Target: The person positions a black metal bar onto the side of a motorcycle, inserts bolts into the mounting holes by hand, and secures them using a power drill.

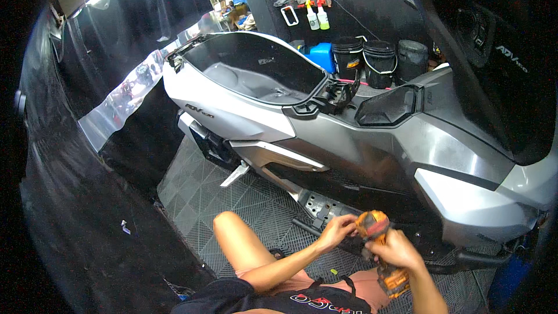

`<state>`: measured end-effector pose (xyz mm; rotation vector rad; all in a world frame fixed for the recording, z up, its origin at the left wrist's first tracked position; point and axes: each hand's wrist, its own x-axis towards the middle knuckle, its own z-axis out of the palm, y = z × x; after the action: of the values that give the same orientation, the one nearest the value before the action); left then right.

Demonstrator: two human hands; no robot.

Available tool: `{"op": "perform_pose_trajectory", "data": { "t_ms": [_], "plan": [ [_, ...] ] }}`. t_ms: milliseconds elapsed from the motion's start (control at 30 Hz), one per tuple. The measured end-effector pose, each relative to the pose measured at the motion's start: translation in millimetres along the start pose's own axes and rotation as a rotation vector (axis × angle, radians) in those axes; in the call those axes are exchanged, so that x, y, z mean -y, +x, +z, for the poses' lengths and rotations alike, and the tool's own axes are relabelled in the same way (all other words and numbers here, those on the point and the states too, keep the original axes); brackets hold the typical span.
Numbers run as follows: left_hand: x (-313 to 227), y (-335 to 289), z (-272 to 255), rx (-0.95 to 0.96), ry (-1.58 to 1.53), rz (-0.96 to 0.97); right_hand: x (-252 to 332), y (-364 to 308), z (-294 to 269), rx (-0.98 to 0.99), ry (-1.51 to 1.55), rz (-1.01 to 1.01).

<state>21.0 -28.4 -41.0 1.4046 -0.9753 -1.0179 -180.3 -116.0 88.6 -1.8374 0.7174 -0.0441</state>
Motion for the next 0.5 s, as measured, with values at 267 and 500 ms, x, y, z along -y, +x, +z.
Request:
{"op": "perform_pose_trajectory", "data": {
  "t_ms": [267, 500],
  "plan": [
    [-13.4, -41.7, -42.5, -0.078, 0.08, 0.011, -51.3, -27.4, 58.8, -0.199, 0.574, -0.139],
    [-1.3, -49.1, -86.1, -0.268, -0.331, -0.121, -70.5, -36.7, 66.2, -0.186, 0.599, -0.151]
  ]
}}
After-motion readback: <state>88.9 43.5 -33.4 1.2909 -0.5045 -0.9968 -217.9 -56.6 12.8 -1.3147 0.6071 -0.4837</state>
